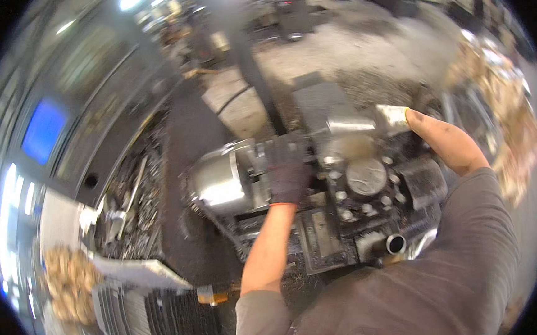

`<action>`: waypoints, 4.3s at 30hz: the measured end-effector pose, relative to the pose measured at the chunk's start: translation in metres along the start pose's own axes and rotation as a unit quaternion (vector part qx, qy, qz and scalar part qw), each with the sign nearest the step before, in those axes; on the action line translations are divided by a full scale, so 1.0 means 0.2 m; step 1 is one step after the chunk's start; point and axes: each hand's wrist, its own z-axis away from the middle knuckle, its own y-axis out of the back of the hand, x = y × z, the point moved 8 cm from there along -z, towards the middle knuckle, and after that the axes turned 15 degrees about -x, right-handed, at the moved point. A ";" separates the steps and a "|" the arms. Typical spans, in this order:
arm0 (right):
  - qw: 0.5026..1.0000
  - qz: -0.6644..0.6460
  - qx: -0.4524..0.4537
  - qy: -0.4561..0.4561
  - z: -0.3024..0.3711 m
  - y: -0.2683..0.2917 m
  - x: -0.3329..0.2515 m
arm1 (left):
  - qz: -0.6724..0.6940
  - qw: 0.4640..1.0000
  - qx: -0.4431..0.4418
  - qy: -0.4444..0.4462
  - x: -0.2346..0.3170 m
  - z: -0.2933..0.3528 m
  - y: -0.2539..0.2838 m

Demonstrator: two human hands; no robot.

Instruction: The person repeatedly loads hollow metal tubes into a lathe chuck, secures them, and removes them after machining. The person places the processed tubes into a white bucket and continues the cycle with additional tubes from a nearby stack.

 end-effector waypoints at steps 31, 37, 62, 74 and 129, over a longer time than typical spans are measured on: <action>0.898 -0.265 0.192 0.295 1.06 -0.12 -1.19 | 0.255 0.963 0.077 0.047 -0.08 1.02 0.01; 0.988 0.047 0.143 -0.013 0.42 0.27 -0.61 | 0.427 0.831 -0.030 0.355 -0.23 1.64 -0.27; 0.995 0.045 0.045 -0.073 0.08 -0.08 0.00 | 0.379 0.892 0.179 0.173 -0.35 -0.56 0.33; 0.990 0.128 -0.016 -0.058 -0.16 -0.02 -0.18 | -0.216 0.925 -0.282 -0.135 0.15 -0.23 0.02; 0.879 -0.401 0.201 0.158 1.04 -0.81 -1.07 | -0.036 0.922 -0.015 0.385 -1.34 0.00 0.94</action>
